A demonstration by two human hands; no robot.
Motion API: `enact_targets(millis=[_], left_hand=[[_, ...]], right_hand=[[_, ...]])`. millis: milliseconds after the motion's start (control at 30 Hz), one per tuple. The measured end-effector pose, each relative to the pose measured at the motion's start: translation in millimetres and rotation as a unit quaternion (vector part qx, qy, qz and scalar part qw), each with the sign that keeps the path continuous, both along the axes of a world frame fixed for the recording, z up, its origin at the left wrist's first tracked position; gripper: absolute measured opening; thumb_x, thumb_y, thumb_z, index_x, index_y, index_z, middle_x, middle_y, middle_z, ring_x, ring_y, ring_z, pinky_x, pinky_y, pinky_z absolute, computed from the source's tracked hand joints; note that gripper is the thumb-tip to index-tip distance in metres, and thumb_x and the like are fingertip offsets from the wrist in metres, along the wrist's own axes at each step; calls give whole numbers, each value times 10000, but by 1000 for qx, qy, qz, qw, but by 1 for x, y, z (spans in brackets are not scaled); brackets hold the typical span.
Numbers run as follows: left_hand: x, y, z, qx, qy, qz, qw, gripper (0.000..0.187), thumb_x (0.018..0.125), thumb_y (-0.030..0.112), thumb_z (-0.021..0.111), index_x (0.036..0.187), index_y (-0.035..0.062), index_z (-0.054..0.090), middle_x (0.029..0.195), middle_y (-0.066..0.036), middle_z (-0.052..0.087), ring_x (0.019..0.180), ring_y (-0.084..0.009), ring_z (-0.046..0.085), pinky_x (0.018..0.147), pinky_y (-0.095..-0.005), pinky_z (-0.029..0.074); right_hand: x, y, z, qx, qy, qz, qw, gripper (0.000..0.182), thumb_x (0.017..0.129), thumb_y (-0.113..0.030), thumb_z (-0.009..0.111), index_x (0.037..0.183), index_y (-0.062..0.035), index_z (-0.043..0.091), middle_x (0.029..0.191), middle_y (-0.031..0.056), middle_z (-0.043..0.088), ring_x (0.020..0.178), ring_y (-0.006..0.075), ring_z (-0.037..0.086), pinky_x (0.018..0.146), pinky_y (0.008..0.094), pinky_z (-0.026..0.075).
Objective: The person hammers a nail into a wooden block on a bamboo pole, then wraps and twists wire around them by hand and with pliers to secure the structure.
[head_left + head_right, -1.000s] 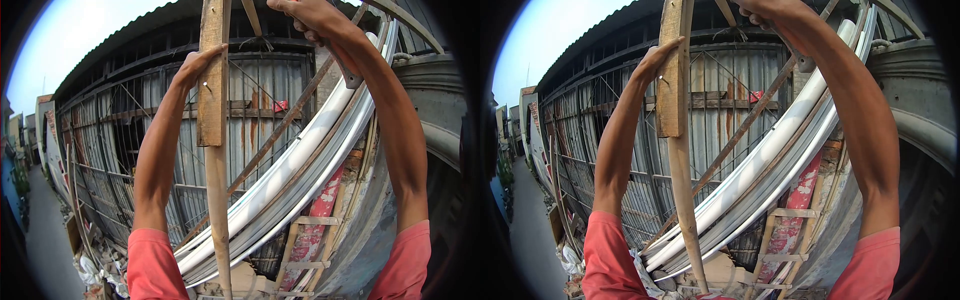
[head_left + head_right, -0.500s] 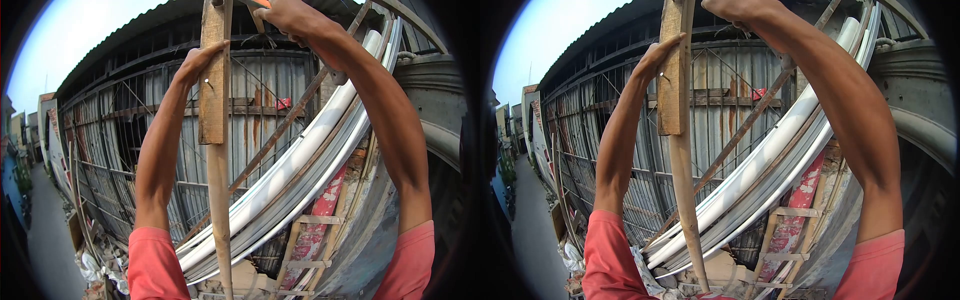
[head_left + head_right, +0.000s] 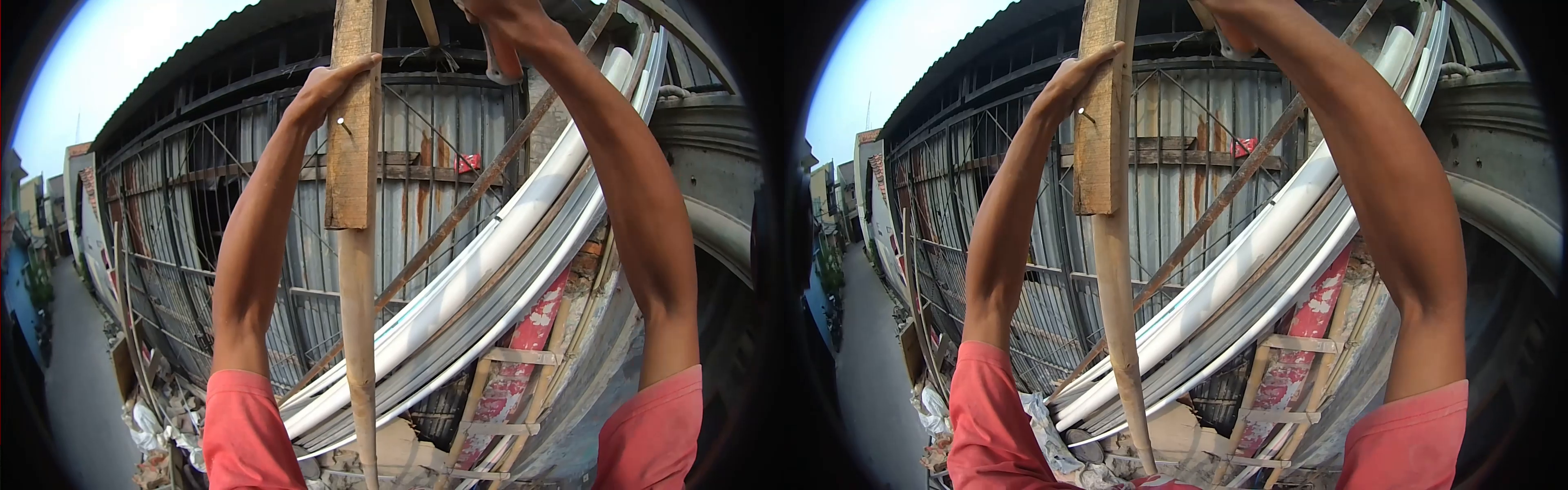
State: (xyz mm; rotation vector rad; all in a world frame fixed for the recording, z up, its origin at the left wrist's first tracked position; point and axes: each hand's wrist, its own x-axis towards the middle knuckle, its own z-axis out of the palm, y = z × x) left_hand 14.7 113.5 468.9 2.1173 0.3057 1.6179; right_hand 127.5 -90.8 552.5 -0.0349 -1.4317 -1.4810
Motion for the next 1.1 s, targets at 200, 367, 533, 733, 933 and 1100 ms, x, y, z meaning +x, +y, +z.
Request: enact_targets(millis=[200, 367, 533, 733, 933, 1100], left_hand=[[-6, -8, -1, -13, -8, -18, 1000, 719, 671, 526, 719, 979, -113, 600, 872, -160, 622, 745, -188, 625, 682, -286, 496], [-8, -9, -1, 6, 13, 10, 1000, 761, 673, 560, 699, 988, -123, 589, 858, -191, 622, 745, -227, 647, 691, -305, 520], [-5, -3, -3, 32, -10, 16, 999, 808, 686, 597, 658, 1000, -142, 573, 836, -208, 609, 731, -245, 646, 636, -308, 526], [-6, -7, 0, 22, 7, -5, 1000, 763, 660, 571, 704, 1012, -98, 596, 883, -158, 629, 804, -230, 634, 743, -311, 497], [-12, -29, -3, 27, 71, -4, 997, 952, 772, 673, 512, 1303, -97, 338, 1187, -205, 530, 1072, -268, 529, 949, -369, 399], [-10, -20, -26, 47, 12, -250, 967, 972, 833, 671, 391, 1400, -62, 97, 1437, -238, 212, 1302, -293, 302, 1033, -374, 317]], right_hand=[[26, -19, -86, -341, 202, -349, 849, 451, 865, -448, 552, 873, 1, 598, 531, 69, 489, 490, 156, 526, 509, 311, 431], [-26, -81, -70, -284, 178, -61, 940, 387, 909, -272, 511, 728, 61, 591, 458, 62, 516, 366, 150, 482, 360, 301, 368], [-30, -46, -41, -235, 146, -9, 961, 376, 931, -258, 475, 769, 65, 581, 485, 64, 531, 378, 127, 476, 346, 288, 378], [29, -17, -104, -404, 185, -340, 829, 439, 892, -418, 527, 791, 5, 584, 523, 30, 508, 473, 140, 553, 453, 281, 436], [66, -68, -279, -513, 398, 94, 754, 397, 907, -376, 534, 1001, 10, 550, 545, -11, 420, 399, 65, 392, 364, 226, 348], [77, -77, -431, -467, 496, 322, 658, 322, 933, -344, 484, 864, -44, 387, 543, 34, 434, 378, 79, 411, 326, 223, 350]])
